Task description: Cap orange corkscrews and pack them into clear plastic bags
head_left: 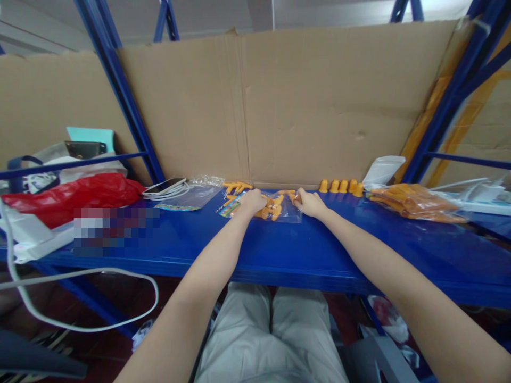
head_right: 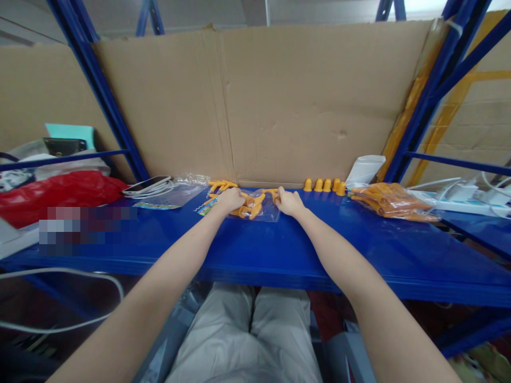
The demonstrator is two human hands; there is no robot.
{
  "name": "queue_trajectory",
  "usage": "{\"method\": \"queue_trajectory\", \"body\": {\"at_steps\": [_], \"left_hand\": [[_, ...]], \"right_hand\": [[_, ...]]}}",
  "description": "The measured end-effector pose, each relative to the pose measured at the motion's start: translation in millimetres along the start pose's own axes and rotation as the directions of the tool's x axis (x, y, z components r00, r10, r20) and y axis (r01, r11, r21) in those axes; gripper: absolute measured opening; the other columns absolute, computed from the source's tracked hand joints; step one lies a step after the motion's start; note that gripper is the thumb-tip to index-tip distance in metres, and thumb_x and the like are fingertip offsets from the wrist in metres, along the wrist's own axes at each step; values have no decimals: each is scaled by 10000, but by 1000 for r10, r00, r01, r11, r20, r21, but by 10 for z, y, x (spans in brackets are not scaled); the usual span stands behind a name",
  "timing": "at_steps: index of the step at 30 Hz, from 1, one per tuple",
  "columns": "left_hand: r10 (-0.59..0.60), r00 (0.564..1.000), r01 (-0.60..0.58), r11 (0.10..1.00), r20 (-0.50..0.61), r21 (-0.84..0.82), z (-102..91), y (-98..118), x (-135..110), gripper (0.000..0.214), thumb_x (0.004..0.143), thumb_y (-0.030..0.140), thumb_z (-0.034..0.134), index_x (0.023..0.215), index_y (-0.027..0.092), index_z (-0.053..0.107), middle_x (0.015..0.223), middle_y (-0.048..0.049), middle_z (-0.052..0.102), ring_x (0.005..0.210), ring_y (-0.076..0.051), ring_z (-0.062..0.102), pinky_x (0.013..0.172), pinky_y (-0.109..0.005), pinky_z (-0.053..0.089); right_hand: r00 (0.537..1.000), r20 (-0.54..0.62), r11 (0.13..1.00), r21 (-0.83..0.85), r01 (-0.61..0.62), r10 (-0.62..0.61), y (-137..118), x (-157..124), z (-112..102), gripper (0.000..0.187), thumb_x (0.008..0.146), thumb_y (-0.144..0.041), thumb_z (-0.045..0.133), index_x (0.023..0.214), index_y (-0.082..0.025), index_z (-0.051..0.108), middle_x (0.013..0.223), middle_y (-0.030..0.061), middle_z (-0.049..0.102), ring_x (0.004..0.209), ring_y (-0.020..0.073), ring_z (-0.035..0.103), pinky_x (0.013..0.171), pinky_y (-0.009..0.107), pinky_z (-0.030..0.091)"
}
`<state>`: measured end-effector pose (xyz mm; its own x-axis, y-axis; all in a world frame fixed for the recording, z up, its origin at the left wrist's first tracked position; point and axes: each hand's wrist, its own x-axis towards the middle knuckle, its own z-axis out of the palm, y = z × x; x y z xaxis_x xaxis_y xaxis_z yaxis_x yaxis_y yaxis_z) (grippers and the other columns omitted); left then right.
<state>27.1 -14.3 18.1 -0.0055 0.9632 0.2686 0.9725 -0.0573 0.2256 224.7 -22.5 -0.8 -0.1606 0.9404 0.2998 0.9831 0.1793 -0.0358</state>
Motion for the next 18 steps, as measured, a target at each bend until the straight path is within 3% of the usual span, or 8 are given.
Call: {"method": "queue_trajectory", "body": {"at_steps": [8,11,14,16,18], "left_hand": [[3,1000,-4,1000,27,16,-73,36,-55,357,831,233,476,1107,120,672,1176,-185,647,1106,-285,605,895,-321,471],[11,1000,-11,1000,29,20,-77,38,-54,360,827,226,473,1106,114,671,1175,-190,646,1099,-292,607,886,-330,476],[9,999,-10,999,34,33,-78,41,-47,367,825,225,467,1110,115,671,1170,-190,649,1091,-293,611,880,-331,479],[8,999,-9,999,37,34,-75,41,-42,368,827,227,460,1108,119,673,1164,-187,653,1089,-293,611,876,-330,480],[8,1000,-9,1000,30,24,-66,35,-38,359,828,232,464,1095,128,680,1156,-183,657,1091,-294,610,876,-329,479]], "right_hand": [[982,-29,980,62,-187,189,-4,-57,-90,346,826,-247,494,1147,-157,587,1073,158,687,982,273,653,779,333,467],[963,116,946,191,-262,243,-5,-50,-149,204,777,-239,550,908,-157,683,821,112,718,727,223,685,639,285,478],[913,335,820,438,-369,231,37,-45,-217,145,773,-268,587,823,-152,658,551,35,640,446,140,585,437,213,374],[879,433,720,543,-432,201,96,-47,-260,146,788,-290,601,837,-155,627,529,15,624,398,111,546,386,186,297],[853,497,658,590,-468,161,169,-49,-297,154,795,-306,614,825,-155,602,609,29,661,417,95,556,388,174,294]]}}
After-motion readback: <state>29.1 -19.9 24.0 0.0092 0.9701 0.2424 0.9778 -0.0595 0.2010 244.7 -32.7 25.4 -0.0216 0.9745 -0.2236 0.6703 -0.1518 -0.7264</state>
